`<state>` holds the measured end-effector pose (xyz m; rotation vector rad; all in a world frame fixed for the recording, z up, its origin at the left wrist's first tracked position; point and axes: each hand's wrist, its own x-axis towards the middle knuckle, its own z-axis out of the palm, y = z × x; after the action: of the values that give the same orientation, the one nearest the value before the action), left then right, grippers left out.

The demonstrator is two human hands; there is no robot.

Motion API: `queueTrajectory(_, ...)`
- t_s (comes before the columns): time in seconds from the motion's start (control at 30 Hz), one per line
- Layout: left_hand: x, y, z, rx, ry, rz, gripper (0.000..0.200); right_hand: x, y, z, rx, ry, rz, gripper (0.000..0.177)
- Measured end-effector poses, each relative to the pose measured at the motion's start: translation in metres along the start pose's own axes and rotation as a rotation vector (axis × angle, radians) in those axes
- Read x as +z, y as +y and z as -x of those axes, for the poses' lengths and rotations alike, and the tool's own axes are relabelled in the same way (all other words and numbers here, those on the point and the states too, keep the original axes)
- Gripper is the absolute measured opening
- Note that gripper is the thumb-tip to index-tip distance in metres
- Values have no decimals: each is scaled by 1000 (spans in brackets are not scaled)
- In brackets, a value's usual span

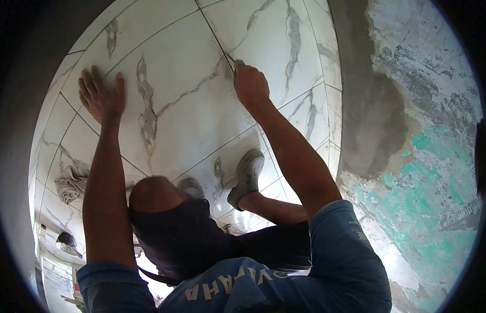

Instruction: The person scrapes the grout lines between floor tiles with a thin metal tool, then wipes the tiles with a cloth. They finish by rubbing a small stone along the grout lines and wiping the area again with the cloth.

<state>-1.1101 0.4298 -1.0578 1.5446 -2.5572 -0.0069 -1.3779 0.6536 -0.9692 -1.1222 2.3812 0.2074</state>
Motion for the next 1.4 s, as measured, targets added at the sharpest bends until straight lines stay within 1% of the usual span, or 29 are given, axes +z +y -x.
queueTrajectory(0.03, 1, -1, -1, 10, 23, 22, 78, 14, 8, 11, -11, 17, 10, 12)
queueTrajectory(0.1, 1, -1, 3, 27, 39, 53, 78, 48, 46, 72, 27, -193, 105, 15)
queueTrajectory(0.17, 0, 0, 0, 2, 20, 8, 79, 46, 69, 128, 161, -376, 142, 20)
queueTrajectory(0.2, 0, -1, 0, 5, 19, 12, 79, 46, 84, 156, 178, -479, 160, 22)
queueTrajectory(0.23, 1, -2, 1, 5, 29, 22, 78, 38, 89, 167, 192, -580, 180, 25)
queueTrajectory(0.27, 3, -1, 1, 5, 40, 35, 78, 38, 93, 166, 196, -578, 183, 25)
queueTrajectory(0.33, 4, -1, -1, 1, 43, 36, 78, 19, 79, 144, 204, -441, 140, 25)
queueTrajectory(0.4, 2, 0, 3, 18, 35, 39, 78, 12, 54, 95, 86, -230, 84, 18)
queueTrajectory(0.43, 2, 2, 1, 8, 46, 46, 78, 13, 45, 71, -61, -51, 26, 16)
queueTrajectory(0.47, 2, 1, 1, 1, 48, 49, 78, 12, 29, 44, -67, -6, 34, 15)
queueTrajectory(0.5, 2, 0, 2, 3, 45, 41, 78, 8, 15, 22, -86, 80, -22, 14)
queueTrajectory(0.6, 2, 0, 1, 15, 31, 5, 78, 0, -6, -24, -68, 14, -4, 15)
queueTrajectory(0.67, 0, 2, 1, 15, 46, 23, 78, -3, -11, -36, -74, -11, 83, 20)
queueTrajectory(0.7, 1, 0, 1, 10, 43, 16, 78, -9, -12, -35, -75, -36, 92, 25)
queueTrajectory(0.8, 4, -2, 1, 24, 63, 16, 77, -14, -11, -27, -89, -109, 141, 29)
queueTrajectory(0.87, 4, -2, 1, 25, 83, 23, 76, -11, -7, -18, -94, -113, 145, 29)
queueTrajectory(0.9, 3, -1, 4, 17, 74, 22, 76, -8, -3, -9, -84, -110, 144, 30)
queueTrajectory(0.97, 3, 0, 1, 9, 84, 26, 75, 12, 16, 27, -48, -210, 149, 32)
queueTrajectory(1.0, 3, 0, -1, 2, 84, 28, 75, 14, 19, 43, 18, -211, 83, 36)
queueTrajectory(1.07, 2, -1, 1, 12, 68, 11, 74, -8, 12, 52, 132, -383, 107, 26)
queueTrajectory(1.2, 5, -1, 1, 28, 102, 41, 74, -16, 11, 45, 114, -360, 96, 23)
queueTrajectory(1.27, 5, -1, 0, 19, 95, 27, 74, -18, 11, 44, 82, -297, 81, 24)
queueTrajectory(1.3, 4, -2, 0, 18, 93, 23, 74, -19, 9, 43, 79, -300, 80, 24)
queueTrajectory(1.37, 2, -1, 0, 22, 75, 14, 74, -21, 7, 38, 121, -172, 35, 21)
queueTrajectory(1.4, 2, -2, 2, 23, 68, 14, 74, -25, 2, 33, 123, -178, 34, 21)
